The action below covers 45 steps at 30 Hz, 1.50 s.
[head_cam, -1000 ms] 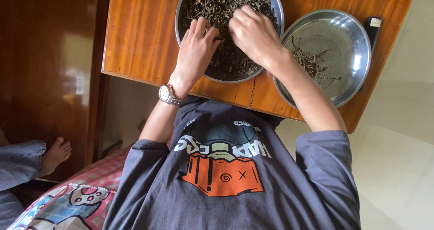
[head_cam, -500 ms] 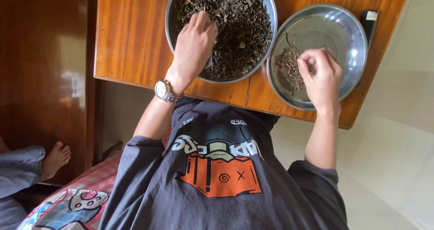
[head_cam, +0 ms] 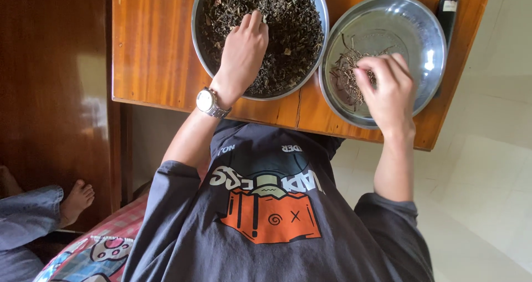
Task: Sorting dried tea leaves by hand to remove stems and twigs
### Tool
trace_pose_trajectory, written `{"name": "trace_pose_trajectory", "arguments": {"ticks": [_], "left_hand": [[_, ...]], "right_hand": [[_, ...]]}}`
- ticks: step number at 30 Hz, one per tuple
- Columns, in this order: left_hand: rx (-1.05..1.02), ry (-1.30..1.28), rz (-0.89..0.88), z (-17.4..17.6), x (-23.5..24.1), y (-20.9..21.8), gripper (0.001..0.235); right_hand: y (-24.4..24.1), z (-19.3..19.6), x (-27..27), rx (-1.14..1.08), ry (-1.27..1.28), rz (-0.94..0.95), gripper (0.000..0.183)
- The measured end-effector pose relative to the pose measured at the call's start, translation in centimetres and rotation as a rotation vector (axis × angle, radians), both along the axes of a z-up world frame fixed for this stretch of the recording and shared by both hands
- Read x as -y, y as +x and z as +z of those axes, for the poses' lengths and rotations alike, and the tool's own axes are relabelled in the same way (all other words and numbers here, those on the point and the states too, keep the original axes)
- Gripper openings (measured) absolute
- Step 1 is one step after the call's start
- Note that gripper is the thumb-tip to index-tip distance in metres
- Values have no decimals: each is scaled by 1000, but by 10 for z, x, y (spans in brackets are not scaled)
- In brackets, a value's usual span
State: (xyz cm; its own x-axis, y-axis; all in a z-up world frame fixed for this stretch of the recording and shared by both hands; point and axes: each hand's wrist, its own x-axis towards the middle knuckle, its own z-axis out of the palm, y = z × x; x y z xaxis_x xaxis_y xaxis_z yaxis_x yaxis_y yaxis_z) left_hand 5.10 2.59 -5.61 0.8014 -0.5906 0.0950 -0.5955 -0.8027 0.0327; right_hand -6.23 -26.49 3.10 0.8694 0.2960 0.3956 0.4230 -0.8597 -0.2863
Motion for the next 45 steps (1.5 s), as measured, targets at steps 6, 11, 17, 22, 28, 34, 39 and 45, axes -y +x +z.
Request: {"name": "trace_pose_trajectory", "arguments": {"ticks": [6, 11, 17, 22, 28, 34, 39, 45], "left_hand": [[-40, -183, 2, 5, -11, -5, 24], [-144, -341, 48, 26, -21, -14, 9], [-270, -551, 91, 34, -31, -22, 13], [-290, -669, 96, 44, -40, -35, 6], [-282, -696, 118, 43, -38, -34, 12], [-73, -242, 208, 20, -6, -22, 39], [-11, -109, 290, -13, 14, -17, 33], [-47, 28, 291, -17, 22, -12, 31]], "right_hand": [[47, -9, -36, 30, -141, 145, 14], [81, -10, -81, 18, -228, 275, 15], [119, -44, -105, -101, -369, 331, 21], [132, -58, -110, -146, -471, 345, 23], [137, -67, -110, -86, -493, 347, 19], [128, -54, -102, -64, -443, 324, 9], [102, -28, -81, 46, -238, 281, 20], [47, -12, -26, 41, 54, 124, 20]]}}
